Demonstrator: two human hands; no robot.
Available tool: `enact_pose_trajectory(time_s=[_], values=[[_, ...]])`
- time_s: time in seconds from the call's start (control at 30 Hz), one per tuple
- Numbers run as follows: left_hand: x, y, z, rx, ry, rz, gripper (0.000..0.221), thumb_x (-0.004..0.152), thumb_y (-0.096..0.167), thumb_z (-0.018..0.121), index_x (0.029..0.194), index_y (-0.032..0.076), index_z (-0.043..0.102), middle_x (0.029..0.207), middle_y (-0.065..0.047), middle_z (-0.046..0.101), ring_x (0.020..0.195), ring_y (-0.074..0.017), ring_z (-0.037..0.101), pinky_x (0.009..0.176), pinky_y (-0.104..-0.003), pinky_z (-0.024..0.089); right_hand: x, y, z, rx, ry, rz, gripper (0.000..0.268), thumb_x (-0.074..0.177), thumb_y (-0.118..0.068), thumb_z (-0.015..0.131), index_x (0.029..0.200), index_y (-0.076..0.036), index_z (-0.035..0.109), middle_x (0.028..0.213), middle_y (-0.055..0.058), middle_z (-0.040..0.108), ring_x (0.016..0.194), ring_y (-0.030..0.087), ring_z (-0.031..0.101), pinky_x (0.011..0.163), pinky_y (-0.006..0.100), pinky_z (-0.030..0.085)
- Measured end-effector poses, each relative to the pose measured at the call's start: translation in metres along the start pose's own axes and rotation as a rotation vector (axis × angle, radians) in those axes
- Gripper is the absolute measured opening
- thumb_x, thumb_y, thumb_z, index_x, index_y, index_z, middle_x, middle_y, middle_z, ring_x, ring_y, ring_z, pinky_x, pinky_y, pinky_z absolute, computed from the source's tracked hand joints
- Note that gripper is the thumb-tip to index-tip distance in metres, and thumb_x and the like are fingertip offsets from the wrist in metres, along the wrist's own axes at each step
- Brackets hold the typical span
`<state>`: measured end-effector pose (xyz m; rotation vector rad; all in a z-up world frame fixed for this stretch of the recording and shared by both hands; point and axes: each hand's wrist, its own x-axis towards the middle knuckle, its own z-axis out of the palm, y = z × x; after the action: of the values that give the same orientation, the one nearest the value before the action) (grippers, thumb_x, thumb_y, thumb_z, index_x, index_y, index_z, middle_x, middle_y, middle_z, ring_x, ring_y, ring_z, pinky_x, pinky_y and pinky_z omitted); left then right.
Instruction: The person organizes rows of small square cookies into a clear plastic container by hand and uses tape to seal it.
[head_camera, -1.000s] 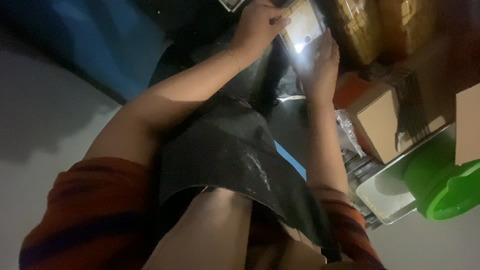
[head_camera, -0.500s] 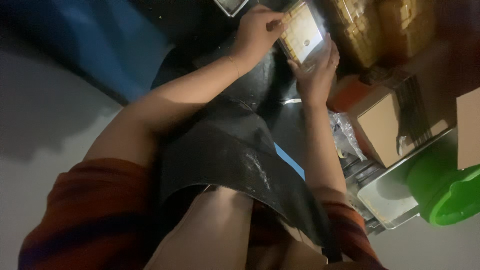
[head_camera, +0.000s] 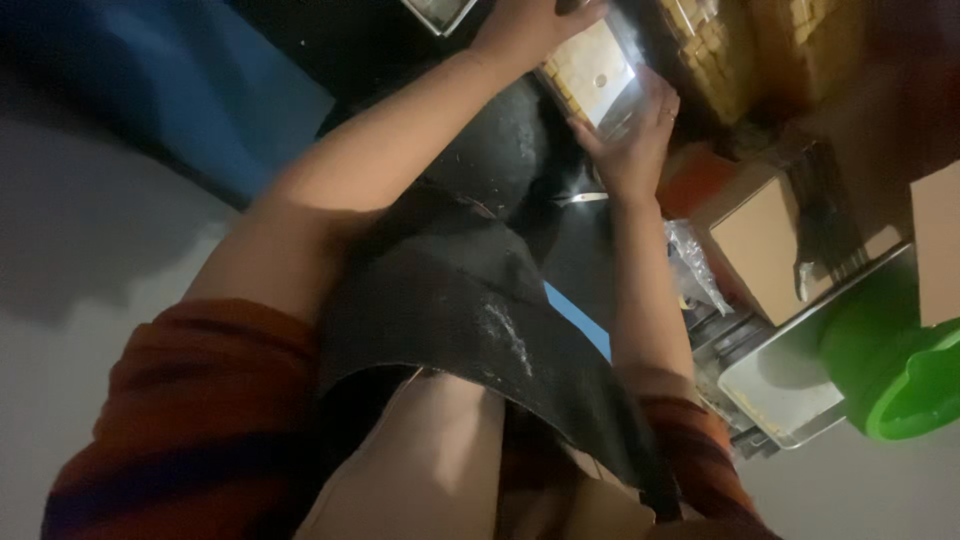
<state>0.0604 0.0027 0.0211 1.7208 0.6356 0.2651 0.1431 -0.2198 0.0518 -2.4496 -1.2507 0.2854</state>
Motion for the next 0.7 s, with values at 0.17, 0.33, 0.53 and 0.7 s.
enact_pose_trajectory(time_s=[0.17,0.33,0.53,0.7], values=[[-0.007,-0.013,0.001,-0.122,0.026,0.212,0.017,0.096,0.032,0.075,0.100,0.019,0.064,0.096,-0.001,0.071,0.084,-0.0166,0.068,0.064,-0.032,0.050,-0.002,0.010,-0.001,0.031,-0.020,-0.102,0.105,0.070,-0.020,0.112,0.147,-0.003,0.043,0.140,0.022,0.050,0.128,0.038,0.047,0.105,0.046,0.043],[-0.058,-0.046,-0.015,-0.034,-0.190,0.288,0.109,0.063,0.028,0.111,0.147,0.012,0.043,0.149,-0.016,0.046,0.138,-0.0358,0.041,0.113,-0.050,0.042,0.003,0.003,-0.020,0.157,-0.198,-0.105,0.102,0.079,-0.009,0.101,0.155,-0.003,0.033,0.151,0.025,0.039,0.143,0.043,0.036,0.116,0.055,0.036],[-0.073,-0.074,-0.014,0.002,-0.251,0.214,0.096,0.083,0.016,0.095,0.156,0.012,0.032,0.159,-0.019,0.041,0.148,-0.0395,0.041,0.120,-0.057,0.041,0.024,-0.020,-0.022,-0.185,-0.355,-0.218,0.119,0.102,-0.053,0.096,0.170,-0.017,0.005,0.177,0.012,0.000,0.164,0.041,-0.005,0.134,0.069,0.002],[-0.075,-0.089,-0.009,-0.048,-0.251,0.243,0.097,0.090,0.020,0.098,0.158,0.011,0.029,0.164,-0.015,0.034,0.154,-0.0344,0.034,0.125,-0.051,0.041,0.057,-0.049,-0.006,-0.148,-0.331,-0.493,0.094,0.096,-0.052,0.092,0.154,-0.004,0.037,0.138,0.021,0.047,0.128,0.041,0.049,0.105,0.056,0.034]])
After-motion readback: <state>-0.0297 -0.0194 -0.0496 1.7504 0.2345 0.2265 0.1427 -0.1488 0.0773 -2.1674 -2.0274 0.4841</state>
